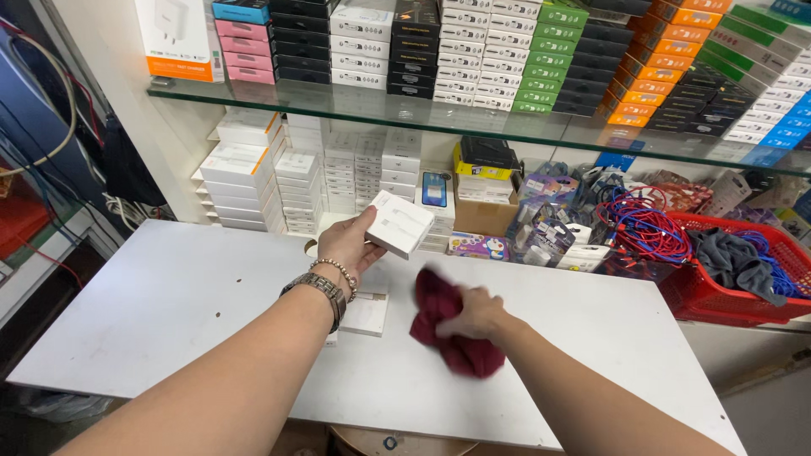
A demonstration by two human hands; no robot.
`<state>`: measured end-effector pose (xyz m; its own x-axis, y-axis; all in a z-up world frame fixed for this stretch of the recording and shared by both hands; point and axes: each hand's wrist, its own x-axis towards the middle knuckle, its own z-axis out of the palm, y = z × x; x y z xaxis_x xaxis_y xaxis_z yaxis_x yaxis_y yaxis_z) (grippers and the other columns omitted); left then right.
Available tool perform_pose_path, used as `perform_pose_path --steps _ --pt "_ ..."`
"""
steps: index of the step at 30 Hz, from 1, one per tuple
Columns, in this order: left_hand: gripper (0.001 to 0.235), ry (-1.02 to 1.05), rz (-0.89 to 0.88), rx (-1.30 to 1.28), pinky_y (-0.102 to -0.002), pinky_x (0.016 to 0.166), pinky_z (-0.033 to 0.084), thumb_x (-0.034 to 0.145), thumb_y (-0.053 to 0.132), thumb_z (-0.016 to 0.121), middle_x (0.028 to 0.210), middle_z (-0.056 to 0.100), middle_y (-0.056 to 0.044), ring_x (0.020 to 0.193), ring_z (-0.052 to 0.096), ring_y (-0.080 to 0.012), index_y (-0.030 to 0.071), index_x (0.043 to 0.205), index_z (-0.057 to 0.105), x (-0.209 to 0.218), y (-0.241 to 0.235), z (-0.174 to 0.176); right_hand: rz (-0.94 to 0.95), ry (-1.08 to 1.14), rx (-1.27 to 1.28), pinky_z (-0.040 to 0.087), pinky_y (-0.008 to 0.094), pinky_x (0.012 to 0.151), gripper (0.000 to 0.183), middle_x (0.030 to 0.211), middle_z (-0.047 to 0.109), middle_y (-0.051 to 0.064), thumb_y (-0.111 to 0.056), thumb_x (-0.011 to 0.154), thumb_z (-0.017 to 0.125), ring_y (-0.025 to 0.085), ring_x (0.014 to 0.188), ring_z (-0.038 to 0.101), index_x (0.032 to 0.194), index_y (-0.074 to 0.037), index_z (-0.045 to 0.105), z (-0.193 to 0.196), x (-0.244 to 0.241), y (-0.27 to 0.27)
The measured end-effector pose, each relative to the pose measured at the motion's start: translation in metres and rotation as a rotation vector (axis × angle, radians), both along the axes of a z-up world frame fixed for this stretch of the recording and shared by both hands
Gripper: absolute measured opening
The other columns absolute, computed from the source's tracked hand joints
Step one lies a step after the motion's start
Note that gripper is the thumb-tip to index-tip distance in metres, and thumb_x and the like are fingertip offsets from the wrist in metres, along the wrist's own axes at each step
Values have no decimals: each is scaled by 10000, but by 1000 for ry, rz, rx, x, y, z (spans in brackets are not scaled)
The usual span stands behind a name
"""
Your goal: The person repeatedly wipes small white product boxes with a maroon cloth and places them on a glass shelf. The person handles the boxes one at a time, wiping each surface before stacking them on the shelf.
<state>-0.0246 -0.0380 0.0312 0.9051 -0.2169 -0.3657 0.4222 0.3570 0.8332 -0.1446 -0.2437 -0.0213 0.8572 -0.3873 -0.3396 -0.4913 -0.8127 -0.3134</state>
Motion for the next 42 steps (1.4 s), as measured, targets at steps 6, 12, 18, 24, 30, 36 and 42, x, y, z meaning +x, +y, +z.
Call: perform_pose_path --steps 6,12,18,24,30,36,42 --pt "424 130 53 -196 -422 906 633 888 116 708 1170 695 -210 1045 733 -324 -70 1248 583 21 3 -17 -133 -122 511 493 410 1103 654 1409 638 156 -486 867 684 292 1319 600 1431 -163 614 12 34 19" --pt "522 110 119 -86 -395 780 638 867 9 689 1146 661 -139 995 716 -277 108 1343 500 38 11 -33 -241 -163 1384 542 406 1022 371 1264 637 86 -290 982 630 227 1157 618 1291 -88 591 42 88 60" --pt "326 91 136 193 -236 568 493 887 167 777 1016 736 -69 760 634 -144 20 1174 731 65 45 -22 -334 -196 1449 613 335 924 273 1177 655 100 -160 977 600 212 1043 678 1222 -39 596 51 138 86" --pt "295 126 197 76 -239 658 609 873 157 765 1028 737 -98 787 722 -169 1 1112 692 108 65 -13 -331 -208 1384 628 247 838 228 1167 638 117 -128 973 651 200 959 671 1162 -1 631 52 196 105" --pt "278 165 194 60 -258 665 612 897 154 747 1024 704 -110 771 725 -185 -25 1095 671 157 57 -8 -365 -289 1407 635 266 844 266 1171 618 125 -66 962 630 207 934 669 1214 6 581 40 243 110" --pt "214 150 140 29 -256 642 604 889 145 747 944 709 -100 703 685 -175 -16 1017 688 194 61 -14 -463 -360 1371 636 267 847 530 1182 629 152 -49 956 631 205 931 673 1444 -35 423 35 281 113" --pt "214 189 151 31 -253 661 619 891 146 746 945 715 -100 719 697 -177 -17 1014 684 225 63 -31 -469 -368 1344 644 265 822 552 1174 636 137 -47 945 640 197 902 674 1461 -16 444 22 315 116"
